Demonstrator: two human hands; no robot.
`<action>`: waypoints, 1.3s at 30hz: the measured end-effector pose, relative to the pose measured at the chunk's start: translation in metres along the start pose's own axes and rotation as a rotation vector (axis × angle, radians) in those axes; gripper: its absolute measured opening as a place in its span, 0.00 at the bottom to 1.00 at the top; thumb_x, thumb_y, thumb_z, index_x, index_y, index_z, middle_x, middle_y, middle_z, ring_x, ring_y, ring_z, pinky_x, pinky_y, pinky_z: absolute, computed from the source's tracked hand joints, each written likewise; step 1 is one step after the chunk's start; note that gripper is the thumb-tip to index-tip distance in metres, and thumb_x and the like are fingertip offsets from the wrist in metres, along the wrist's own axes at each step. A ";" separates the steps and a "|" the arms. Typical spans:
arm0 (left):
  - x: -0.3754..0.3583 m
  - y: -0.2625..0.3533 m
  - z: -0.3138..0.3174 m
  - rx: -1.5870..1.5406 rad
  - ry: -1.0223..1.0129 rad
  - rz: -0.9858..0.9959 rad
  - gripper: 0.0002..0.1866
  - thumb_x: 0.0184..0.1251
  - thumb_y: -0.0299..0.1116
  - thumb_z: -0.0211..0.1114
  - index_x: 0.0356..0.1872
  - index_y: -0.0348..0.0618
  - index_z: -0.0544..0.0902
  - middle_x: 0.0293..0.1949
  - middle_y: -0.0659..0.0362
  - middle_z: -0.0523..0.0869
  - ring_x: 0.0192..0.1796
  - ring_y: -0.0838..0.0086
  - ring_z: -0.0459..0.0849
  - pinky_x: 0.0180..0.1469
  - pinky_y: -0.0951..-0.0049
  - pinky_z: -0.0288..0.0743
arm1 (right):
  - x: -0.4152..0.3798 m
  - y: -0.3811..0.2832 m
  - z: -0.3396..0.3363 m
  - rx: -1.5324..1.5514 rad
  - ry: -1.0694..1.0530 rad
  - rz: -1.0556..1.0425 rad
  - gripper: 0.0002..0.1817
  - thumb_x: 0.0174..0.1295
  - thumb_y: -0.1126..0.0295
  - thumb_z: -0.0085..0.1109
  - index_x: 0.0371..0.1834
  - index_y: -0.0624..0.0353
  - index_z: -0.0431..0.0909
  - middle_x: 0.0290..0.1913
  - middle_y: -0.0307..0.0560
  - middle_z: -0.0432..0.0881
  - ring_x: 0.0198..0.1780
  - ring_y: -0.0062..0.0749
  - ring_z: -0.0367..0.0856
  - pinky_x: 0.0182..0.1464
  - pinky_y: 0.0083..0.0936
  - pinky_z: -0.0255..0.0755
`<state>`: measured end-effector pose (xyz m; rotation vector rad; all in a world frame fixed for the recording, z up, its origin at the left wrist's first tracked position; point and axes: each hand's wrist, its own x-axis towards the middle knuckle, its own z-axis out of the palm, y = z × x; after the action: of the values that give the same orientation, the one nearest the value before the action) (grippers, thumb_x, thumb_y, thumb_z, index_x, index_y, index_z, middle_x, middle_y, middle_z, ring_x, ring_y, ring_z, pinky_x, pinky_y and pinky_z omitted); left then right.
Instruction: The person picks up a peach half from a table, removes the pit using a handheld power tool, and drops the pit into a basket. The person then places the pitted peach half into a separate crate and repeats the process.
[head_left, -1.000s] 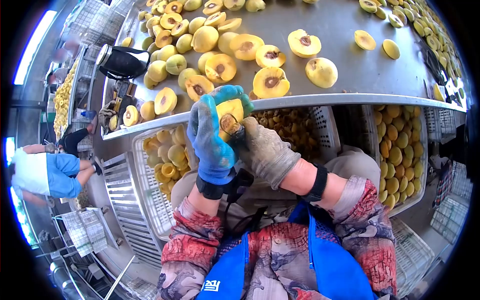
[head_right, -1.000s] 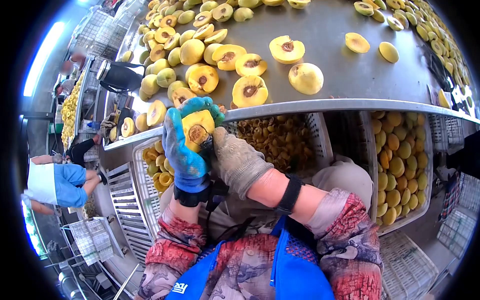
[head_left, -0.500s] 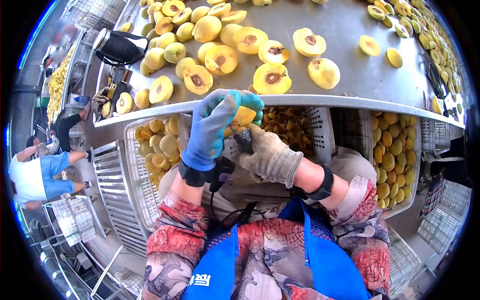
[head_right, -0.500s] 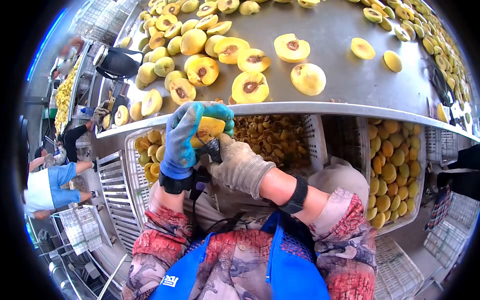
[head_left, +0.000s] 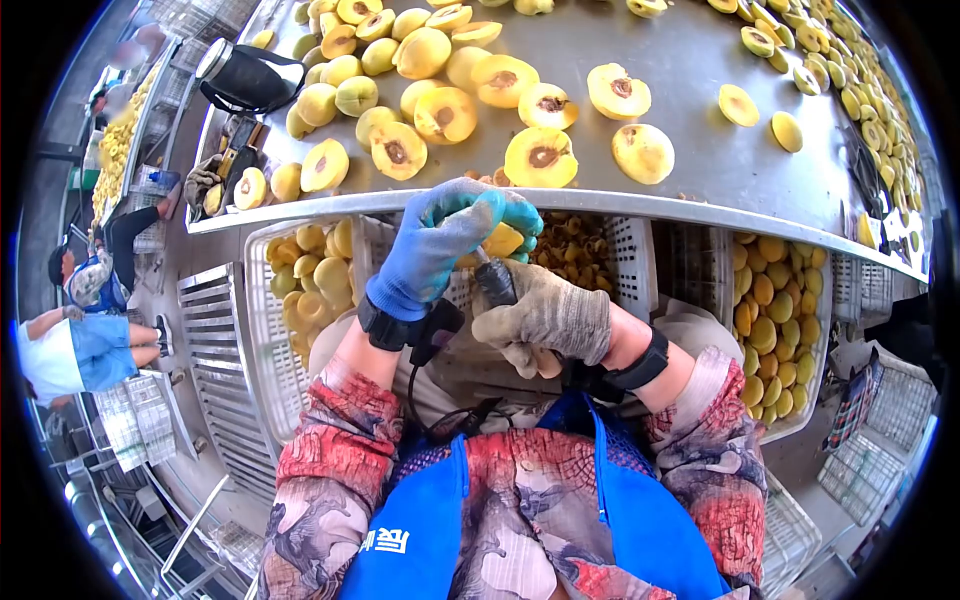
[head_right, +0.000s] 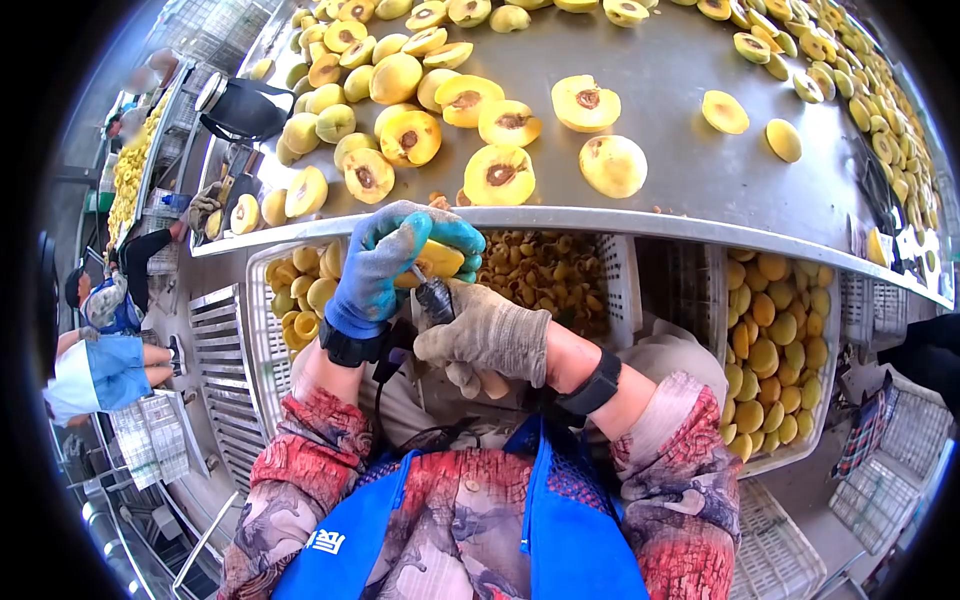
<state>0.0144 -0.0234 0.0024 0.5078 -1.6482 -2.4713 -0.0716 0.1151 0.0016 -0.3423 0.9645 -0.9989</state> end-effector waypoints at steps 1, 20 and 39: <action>0.000 0.000 0.002 0.003 0.009 0.015 0.20 0.66 0.44 0.60 0.42 0.32 0.80 0.38 0.50 0.85 0.38 0.67 0.85 0.43 0.68 0.80 | -0.002 0.002 -0.003 0.068 -0.092 -0.035 0.09 0.53 0.72 0.59 0.31 0.60 0.68 0.13 0.41 0.69 0.10 0.25 0.69 0.10 0.19 0.61; 0.000 0.010 -0.002 -0.458 0.352 0.253 0.31 0.71 0.57 0.47 0.43 0.32 0.79 0.37 0.47 0.84 0.37 0.60 0.85 0.42 0.62 0.82 | 0.018 0.030 -0.033 -1.720 0.440 0.094 0.10 0.61 0.67 0.52 0.43 0.56 0.75 0.35 0.55 0.83 0.39 0.49 0.83 0.39 0.41 0.77; -0.244 -0.100 -0.297 0.723 1.191 0.286 0.13 0.62 0.26 0.60 0.47 0.36 0.78 0.42 0.53 0.83 0.44 0.65 0.83 0.47 0.68 0.79 | 0.012 0.043 -0.036 -1.848 0.451 0.002 0.15 0.52 0.65 0.62 0.41 0.55 0.70 0.36 0.54 0.79 0.39 0.50 0.81 0.39 0.42 0.76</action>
<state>0.3527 -0.1726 -0.1419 1.3273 -1.7016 -0.8571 -0.0745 0.1337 -0.0521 -1.6493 2.1048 0.1488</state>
